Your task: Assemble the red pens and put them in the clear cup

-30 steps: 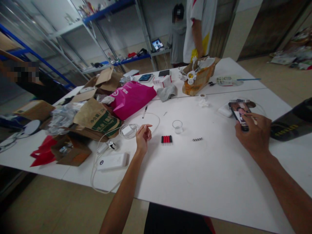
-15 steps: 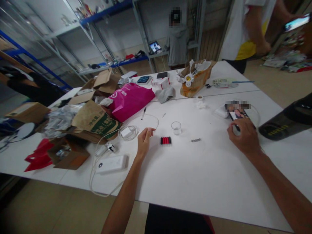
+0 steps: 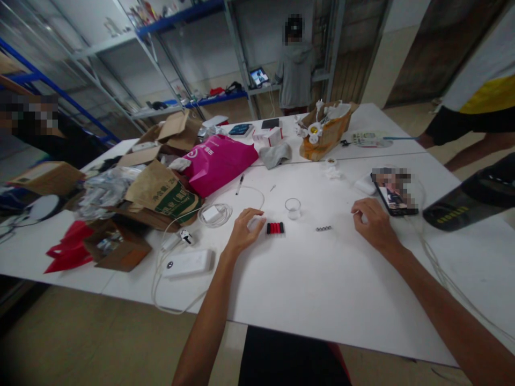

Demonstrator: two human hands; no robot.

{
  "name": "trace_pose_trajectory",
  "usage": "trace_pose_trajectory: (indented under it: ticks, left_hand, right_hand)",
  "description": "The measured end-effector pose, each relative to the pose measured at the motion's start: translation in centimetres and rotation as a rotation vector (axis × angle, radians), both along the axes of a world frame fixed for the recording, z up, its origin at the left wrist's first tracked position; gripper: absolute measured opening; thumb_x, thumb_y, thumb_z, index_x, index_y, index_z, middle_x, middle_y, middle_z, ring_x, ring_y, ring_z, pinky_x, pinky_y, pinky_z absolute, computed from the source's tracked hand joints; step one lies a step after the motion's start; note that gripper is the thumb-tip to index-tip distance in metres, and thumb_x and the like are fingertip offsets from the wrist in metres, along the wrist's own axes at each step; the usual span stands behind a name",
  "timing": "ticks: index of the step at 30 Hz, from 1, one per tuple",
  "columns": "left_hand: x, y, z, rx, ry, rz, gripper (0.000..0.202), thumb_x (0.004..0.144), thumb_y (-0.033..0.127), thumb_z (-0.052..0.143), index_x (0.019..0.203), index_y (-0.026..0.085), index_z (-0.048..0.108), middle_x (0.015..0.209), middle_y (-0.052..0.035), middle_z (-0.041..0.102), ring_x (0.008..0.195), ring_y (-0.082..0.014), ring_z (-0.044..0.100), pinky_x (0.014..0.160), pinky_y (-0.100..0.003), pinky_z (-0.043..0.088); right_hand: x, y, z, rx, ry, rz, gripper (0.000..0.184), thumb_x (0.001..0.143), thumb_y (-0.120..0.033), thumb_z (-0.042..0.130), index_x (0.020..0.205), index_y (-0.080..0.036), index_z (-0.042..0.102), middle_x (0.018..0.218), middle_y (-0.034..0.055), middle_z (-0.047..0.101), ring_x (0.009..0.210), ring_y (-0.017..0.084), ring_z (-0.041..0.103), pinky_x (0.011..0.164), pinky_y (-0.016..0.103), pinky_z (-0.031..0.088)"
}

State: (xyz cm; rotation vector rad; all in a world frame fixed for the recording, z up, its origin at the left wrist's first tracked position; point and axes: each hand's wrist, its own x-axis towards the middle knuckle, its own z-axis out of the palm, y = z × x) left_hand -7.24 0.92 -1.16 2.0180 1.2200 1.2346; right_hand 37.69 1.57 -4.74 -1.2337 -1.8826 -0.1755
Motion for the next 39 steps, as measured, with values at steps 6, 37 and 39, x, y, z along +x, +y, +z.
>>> trace_pose_trajectory:
  ticks: [6,37,39]
  left_hand:
    - [-0.2,0.1,-0.3,0.038,0.097,-0.001,0.015,0.100,0.032,0.079,0.114,0.027,0.079,0.115,-0.0116,0.080,0.115,-0.0325,0.071,0.109,-0.051,0.052]
    - [0.4,-0.3,0.8,0.191,0.352,0.076,0.015,0.094,0.012,0.063,0.100,0.025,0.057,0.101,-0.0064,0.071,0.102,-0.0271,0.066,0.093,-0.043,0.051]
    - [0.4,-0.3,0.9,0.186,0.368,0.061,0.013,0.097,0.013,0.062,0.100,0.025,0.058,0.102,-0.0069,0.071,0.103,-0.0272,0.066,0.095,-0.043,0.052]
  right_hand:
    - [-2.5,0.3,0.4,-0.014,0.069,-0.026,0.017,0.086,-0.014,0.065,0.095,-0.029,0.063,0.094,0.0052,0.071,0.089,0.027,0.070,0.084,0.043,0.060]
    - [-2.6,-1.0,0.5,-0.075,0.197,-0.071,0.009,0.098,-0.028,0.071,0.105,-0.028,0.065,0.095,0.0047,0.073,0.082,0.025,0.072,0.082,0.042,0.061]
    - [-2.7,-1.0,0.5,-0.067,0.195,-0.059,0.011,0.098,-0.027,0.071,0.107,-0.027,0.065,0.098,0.0059,0.073,0.083,0.025,0.072,0.082,0.043,0.062]
